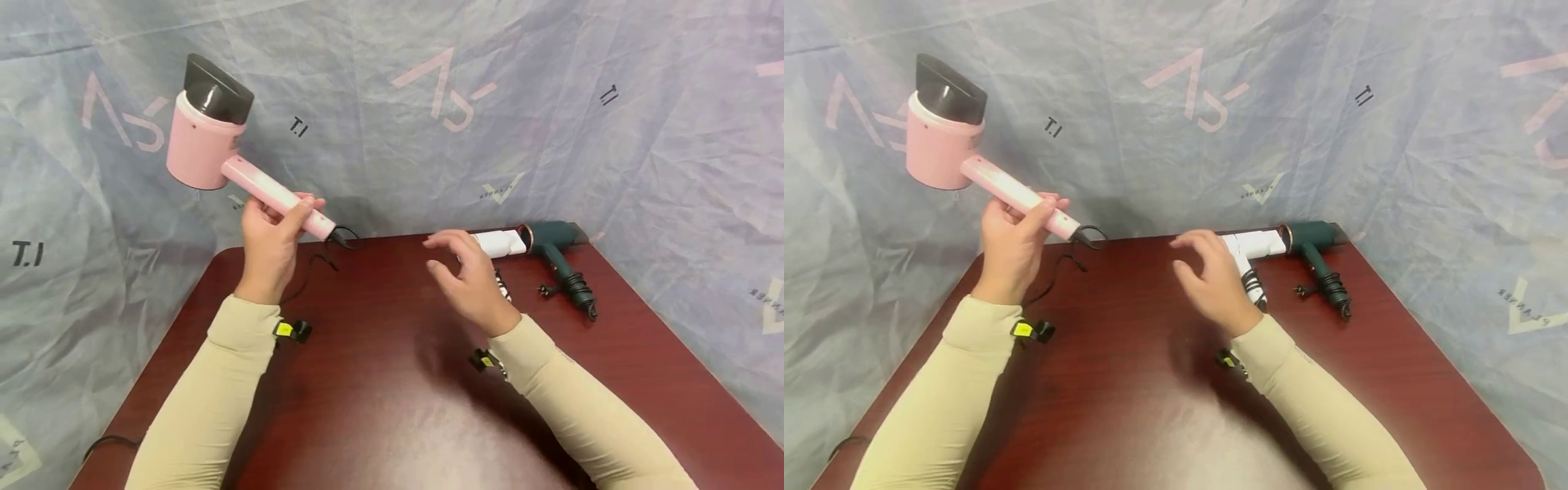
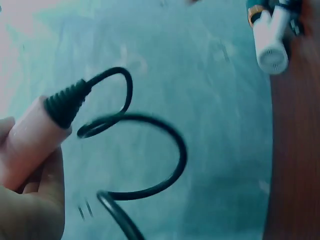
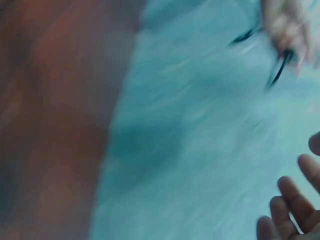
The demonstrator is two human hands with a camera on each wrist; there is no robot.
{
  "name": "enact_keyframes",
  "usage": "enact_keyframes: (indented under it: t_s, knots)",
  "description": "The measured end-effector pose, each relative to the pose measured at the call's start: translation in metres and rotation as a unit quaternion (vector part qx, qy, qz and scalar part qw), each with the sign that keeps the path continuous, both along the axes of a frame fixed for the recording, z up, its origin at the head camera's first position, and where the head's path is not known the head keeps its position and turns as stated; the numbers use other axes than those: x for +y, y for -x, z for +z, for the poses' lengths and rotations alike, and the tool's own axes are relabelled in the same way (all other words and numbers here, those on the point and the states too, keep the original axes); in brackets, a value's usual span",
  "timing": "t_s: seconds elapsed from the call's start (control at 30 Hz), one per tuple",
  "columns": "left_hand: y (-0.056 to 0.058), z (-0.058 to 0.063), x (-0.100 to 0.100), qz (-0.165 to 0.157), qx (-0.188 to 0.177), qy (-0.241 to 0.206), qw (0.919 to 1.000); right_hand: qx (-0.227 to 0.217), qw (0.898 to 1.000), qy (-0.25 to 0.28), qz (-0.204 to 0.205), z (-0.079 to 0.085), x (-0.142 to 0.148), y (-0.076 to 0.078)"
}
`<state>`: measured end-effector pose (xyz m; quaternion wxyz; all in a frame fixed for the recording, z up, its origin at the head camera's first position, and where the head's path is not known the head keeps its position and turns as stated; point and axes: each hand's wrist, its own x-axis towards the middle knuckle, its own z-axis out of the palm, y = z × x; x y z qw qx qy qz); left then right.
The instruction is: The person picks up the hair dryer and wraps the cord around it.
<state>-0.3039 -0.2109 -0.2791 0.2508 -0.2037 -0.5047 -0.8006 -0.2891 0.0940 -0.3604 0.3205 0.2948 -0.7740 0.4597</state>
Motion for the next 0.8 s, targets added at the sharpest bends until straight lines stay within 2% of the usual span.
enact_keyframes:
  t_s: [0.07,0.17,0.27,0.37,0.5,0.63,0.73,0.8]
  knots:
    - [-0.01,0.001,0.015,0.003,0.023,0.038,0.999,0.004,0.999,0.002,0.044,0.02,-0.015,-0.013]
    - [-0.026,0.001,0.035,0.017,0.055,0.082,0.9949,0.004,0.996,-0.011,0.083,0.041,-0.032,-0.03]
    - [-0.045,0.002,0.052,0.016,0.071,0.097,0.9927,0.007,0.994,-0.026,0.108,0.052,-0.043,-0.044]
    - [-0.064,0.005,0.064,0.008,0.075,0.09,0.9931,0.027,0.992,-0.035,0.12,0.055,-0.05,-0.053]
    - [-0.082,0.009,0.071,0.018,0.081,0.088,0.9926,0.056,0.99,-0.053,0.114,0.054,-0.054,-0.061]
    - [-0.093,0.013,0.076,0.03,0.089,0.125,0.9877,0.059,0.991,-0.082,0.088,0.054,-0.052,-0.067]
    - [-0.099,0.015,0.076,0.055,0.085,0.182,0.9781,0.059,0.99,-0.103,0.072,0.057,-0.048,-0.072]
    - [-0.104,0.017,0.073,0.087,0.065,0.237,0.9653,0.063,0.99,-0.11,0.059,0.061,-0.044,-0.075]
